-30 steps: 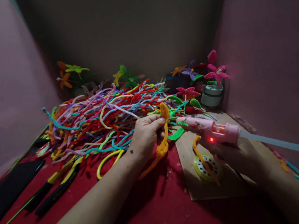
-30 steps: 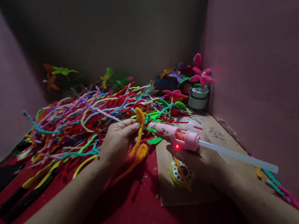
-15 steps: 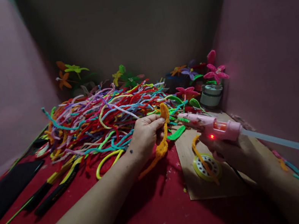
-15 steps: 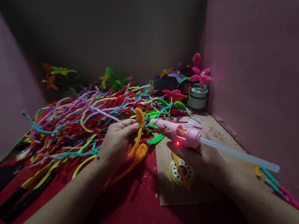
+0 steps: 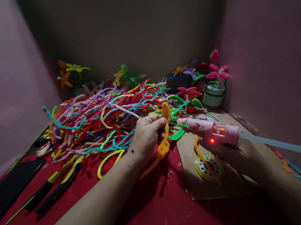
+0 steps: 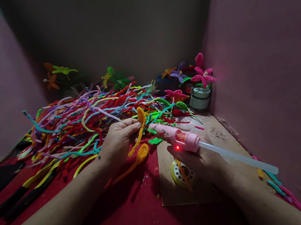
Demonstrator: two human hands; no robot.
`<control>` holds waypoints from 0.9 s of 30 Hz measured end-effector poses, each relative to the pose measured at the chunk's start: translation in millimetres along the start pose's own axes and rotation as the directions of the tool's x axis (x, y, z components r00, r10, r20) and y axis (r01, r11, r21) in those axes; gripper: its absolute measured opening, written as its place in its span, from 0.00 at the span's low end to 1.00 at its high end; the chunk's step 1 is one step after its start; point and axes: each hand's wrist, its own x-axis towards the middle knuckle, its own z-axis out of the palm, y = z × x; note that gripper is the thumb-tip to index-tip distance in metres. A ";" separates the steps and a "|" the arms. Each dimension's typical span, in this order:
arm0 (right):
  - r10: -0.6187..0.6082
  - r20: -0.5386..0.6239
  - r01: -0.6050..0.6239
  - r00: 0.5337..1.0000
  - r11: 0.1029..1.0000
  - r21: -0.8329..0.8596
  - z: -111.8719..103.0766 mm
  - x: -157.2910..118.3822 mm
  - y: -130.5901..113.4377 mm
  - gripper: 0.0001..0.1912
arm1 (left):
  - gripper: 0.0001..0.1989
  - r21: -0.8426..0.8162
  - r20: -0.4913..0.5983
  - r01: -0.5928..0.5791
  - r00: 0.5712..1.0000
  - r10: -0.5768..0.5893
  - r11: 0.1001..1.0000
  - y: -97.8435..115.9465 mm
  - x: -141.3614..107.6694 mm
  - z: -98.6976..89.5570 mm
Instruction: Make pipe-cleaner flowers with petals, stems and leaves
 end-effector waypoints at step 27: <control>0.049 -0.047 -0.052 0.998 0.997 -0.054 -4.1 0.5 -6.9 0.23 | 0.06 -0.001 -0.013 0.015 1.000 -0.015 1.000 2.9 -1.4 2.1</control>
